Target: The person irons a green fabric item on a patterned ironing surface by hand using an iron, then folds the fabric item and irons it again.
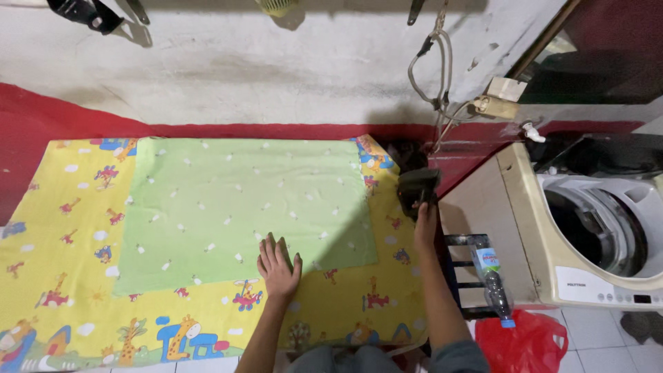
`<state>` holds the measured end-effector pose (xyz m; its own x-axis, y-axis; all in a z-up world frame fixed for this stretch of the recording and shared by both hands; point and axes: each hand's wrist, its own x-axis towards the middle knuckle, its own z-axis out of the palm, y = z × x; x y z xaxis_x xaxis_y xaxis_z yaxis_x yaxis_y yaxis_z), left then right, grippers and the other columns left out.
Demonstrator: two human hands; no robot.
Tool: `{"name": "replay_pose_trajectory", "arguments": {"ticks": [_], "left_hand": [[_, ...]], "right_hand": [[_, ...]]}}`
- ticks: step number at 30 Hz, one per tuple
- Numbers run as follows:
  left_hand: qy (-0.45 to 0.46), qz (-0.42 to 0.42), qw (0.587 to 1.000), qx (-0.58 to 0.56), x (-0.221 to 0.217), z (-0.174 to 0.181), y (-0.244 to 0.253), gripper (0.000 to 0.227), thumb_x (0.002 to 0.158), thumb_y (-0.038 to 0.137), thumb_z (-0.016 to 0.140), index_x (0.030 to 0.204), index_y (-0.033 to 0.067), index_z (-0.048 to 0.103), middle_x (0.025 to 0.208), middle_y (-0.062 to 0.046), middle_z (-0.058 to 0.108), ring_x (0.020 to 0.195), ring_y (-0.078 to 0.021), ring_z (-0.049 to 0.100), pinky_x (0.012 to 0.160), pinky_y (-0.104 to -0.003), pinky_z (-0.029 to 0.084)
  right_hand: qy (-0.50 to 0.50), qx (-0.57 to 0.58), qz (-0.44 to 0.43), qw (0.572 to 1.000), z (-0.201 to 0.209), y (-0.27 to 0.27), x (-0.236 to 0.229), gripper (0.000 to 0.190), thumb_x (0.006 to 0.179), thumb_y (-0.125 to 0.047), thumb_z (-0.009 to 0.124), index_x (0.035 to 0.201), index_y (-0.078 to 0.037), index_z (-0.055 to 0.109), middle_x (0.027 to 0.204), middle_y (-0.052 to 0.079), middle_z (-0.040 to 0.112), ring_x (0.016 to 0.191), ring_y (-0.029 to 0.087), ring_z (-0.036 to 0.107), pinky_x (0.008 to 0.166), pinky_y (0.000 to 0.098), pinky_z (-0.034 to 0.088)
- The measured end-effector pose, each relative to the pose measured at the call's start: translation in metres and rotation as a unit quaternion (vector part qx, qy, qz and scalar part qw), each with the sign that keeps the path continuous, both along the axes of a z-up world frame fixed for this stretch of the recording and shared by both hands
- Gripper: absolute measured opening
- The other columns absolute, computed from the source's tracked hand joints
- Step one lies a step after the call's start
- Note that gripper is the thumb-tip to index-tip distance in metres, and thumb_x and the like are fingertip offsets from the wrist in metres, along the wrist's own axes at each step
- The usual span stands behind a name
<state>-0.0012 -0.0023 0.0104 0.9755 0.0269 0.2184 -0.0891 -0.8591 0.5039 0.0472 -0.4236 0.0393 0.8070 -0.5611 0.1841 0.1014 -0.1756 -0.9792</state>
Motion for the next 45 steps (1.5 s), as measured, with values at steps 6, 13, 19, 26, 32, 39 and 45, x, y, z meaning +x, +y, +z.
{"name": "replay_pose_trajectory", "arguments": {"ticks": [6, 13, 19, 26, 32, 39, 45], "left_hand": [[-0.020, -0.005, 0.999, -0.030, -0.001, 0.005, 0.000, 0.078, 0.092, 0.049, 0.053, 0.154, 0.0053, 0.032, 0.168, -0.017, 0.016, 0.157, -0.0377, 0.007, 0.121, -0.059, 0.011], [-0.095, 0.041, 0.979, -0.174, 0.000, 0.006, 0.018, 0.060, 0.096, 0.027, 0.060, 0.148, 0.0041, 0.041, 0.160, -0.021, 0.034, 0.153, -0.0381, 0.026, 0.126, -0.052, 0.021], [-0.097, 0.201, 0.960, -0.170, 0.004, -0.009, 0.077, 0.062, 0.093, 0.021, 0.062, 0.145, -0.0040, 0.039, 0.152, -0.024, 0.039, 0.145, -0.0424, 0.031, 0.120, -0.056, 0.020], [-0.076, 0.403, 0.893, -0.184, 0.004, -0.006, 0.191, 0.064, 0.092, 0.024, 0.067, 0.143, -0.0039, 0.040, 0.145, -0.028, 0.039, 0.131, -0.0467, 0.039, 0.112, -0.060, 0.031], [-0.021, 0.467, 0.845, -0.260, 0.018, 0.014, 0.279, 0.082, 0.085, 0.033, 0.080, 0.140, -0.0103, 0.037, 0.137, -0.030, 0.041, 0.125, -0.0476, 0.044, 0.108, -0.059, 0.037], [0.019, 0.323, 0.593, -0.737, 0.045, 0.028, 0.346, 0.038, 0.089, 0.016, 0.073, 0.115, -0.0058, 0.057, 0.112, -0.011, 0.069, 0.092, -0.0206, 0.071, 0.076, -0.032, 0.062], [0.123, 0.187, 0.666, -0.712, 0.056, 0.030, 0.381, 0.030, 0.096, 0.029, 0.071, 0.111, 0.0032, 0.066, 0.096, -0.015, 0.057, 0.065, -0.0200, 0.050, 0.042, -0.034, 0.039]], "right_hand": [[0.013, 0.016, 0.025, 0.999, 0.005, 0.010, -0.013, 0.064, 0.104, -0.060, 0.048, 0.136, -0.005, 0.056, 0.125, 0.007, 0.063, 0.117, 0.020, 0.056, 0.102, 0.0356, 0.041], [0.040, 0.091, -0.010, 0.995, 0.020, 0.023, -0.015, 0.066, 0.100, -0.058, 0.056, 0.137, -0.003, 0.057, 0.128, 0.005, 0.061, 0.119, 0.021, 0.054, 0.101, 0.0356, 0.041], [-0.070, 0.061, -0.034, 0.995, 0.031, 0.037, -0.015, 0.047, 0.104, -0.040, 0.065, 0.128, 0.000, 0.064, 0.121, 0.008, 0.065, 0.112, 0.019, 0.057, 0.097, 0.0341, 0.045], [0.035, 0.052, -0.246, 0.967, -0.028, 0.084, -0.027, 0.050, 0.094, -0.008, 0.086, 0.094, 0.015, 0.042, 0.086, 0.016, 0.044, 0.077, 0.030, 0.040, 0.081, 0.0530, 0.045], [0.291, -0.065, -0.069, 0.952, -0.055, 0.127, -0.047, 0.053, 0.089, -0.018, 0.086, 0.112, 0.011, 0.048, 0.096, 0.017, 0.054, 0.084, 0.030, 0.051, 0.082, 0.0492, 0.048], [0.348, -0.144, -0.029, 0.926, -0.040, 0.135, -0.044, 0.069, 0.083, -0.030, 0.086, 0.132, 0.007, 0.055, 0.108, 0.019, 0.065, 0.093, 0.029, 0.062, 0.082, 0.0447, 0.052], [0.264, 0.177, -0.047, 0.947, 0.032, 0.145, -0.071, 0.068, 0.086, -0.014, 0.079, 0.147, -0.001, 0.051, 0.082, 0.008, 0.060, 0.057, 0.017, 0.049, 0.054, 0.0368, 0.039]]}}
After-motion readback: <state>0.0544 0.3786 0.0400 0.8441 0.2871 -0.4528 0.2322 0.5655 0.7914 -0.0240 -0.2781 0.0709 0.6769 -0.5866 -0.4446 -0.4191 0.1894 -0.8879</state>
